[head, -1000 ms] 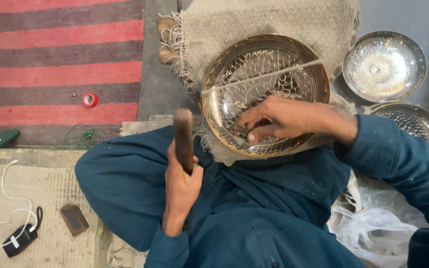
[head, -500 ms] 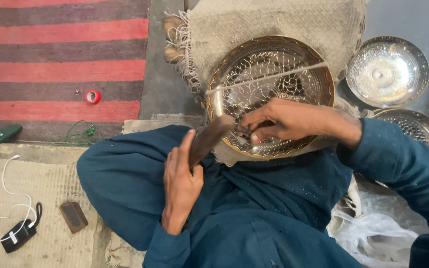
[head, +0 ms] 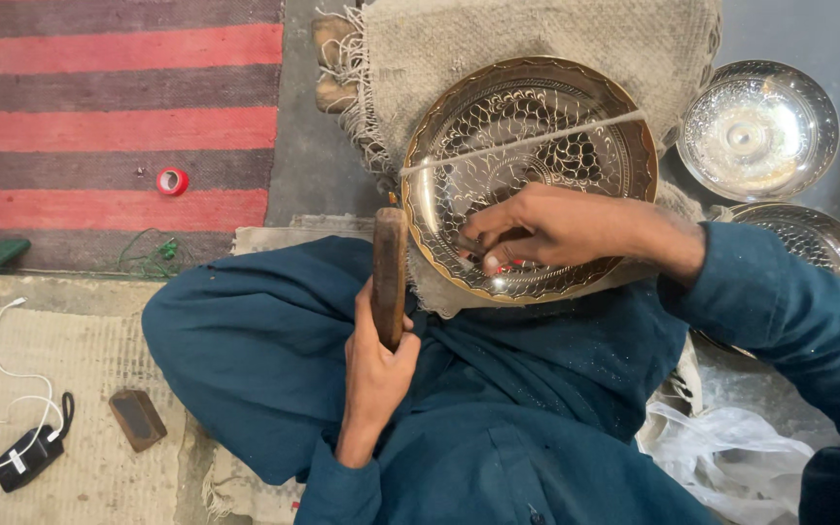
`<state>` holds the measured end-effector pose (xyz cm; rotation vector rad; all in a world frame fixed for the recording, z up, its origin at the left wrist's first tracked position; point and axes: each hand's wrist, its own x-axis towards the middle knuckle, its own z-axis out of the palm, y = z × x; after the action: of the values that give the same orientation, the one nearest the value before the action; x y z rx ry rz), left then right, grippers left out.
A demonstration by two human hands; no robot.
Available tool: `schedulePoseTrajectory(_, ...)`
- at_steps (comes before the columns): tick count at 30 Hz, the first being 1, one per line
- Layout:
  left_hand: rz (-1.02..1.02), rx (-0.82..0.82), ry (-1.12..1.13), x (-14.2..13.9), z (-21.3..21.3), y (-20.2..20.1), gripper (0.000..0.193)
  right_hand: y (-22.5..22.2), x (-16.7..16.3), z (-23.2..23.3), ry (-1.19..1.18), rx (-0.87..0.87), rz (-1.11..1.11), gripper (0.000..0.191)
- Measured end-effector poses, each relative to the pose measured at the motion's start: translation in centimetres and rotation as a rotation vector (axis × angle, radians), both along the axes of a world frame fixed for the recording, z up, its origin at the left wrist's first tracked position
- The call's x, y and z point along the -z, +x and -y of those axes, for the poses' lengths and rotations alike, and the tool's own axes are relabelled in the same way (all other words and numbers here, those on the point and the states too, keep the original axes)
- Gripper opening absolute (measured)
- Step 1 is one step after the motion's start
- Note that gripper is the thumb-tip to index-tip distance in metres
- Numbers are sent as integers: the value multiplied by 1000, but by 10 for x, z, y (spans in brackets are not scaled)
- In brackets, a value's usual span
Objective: The person sits cross-legged on the floor with an engraved brass tray on their lap and hammers a small punch against the tray's patterned surface using a wooden mallet, repositioning the punch by hand between strikes to work the decorative design. Finished metal trays sit beside them on the floor.
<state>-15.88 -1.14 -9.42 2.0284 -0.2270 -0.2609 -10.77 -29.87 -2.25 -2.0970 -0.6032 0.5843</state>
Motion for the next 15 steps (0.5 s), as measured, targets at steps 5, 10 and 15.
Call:
schedulePoseTrajectory(5,-42,-96,-33,3,1,-3,77,3,7,2,5,-41,-6,36)
schedulePoseTrajectory(10,464,17,193,-6,-6,2,73,7,15,2,-4,-57,53,40)
schedulePoseTrajectory(15,357,67,175,-10,-6,1,70,6,5,5,-6,-62,-2,37)
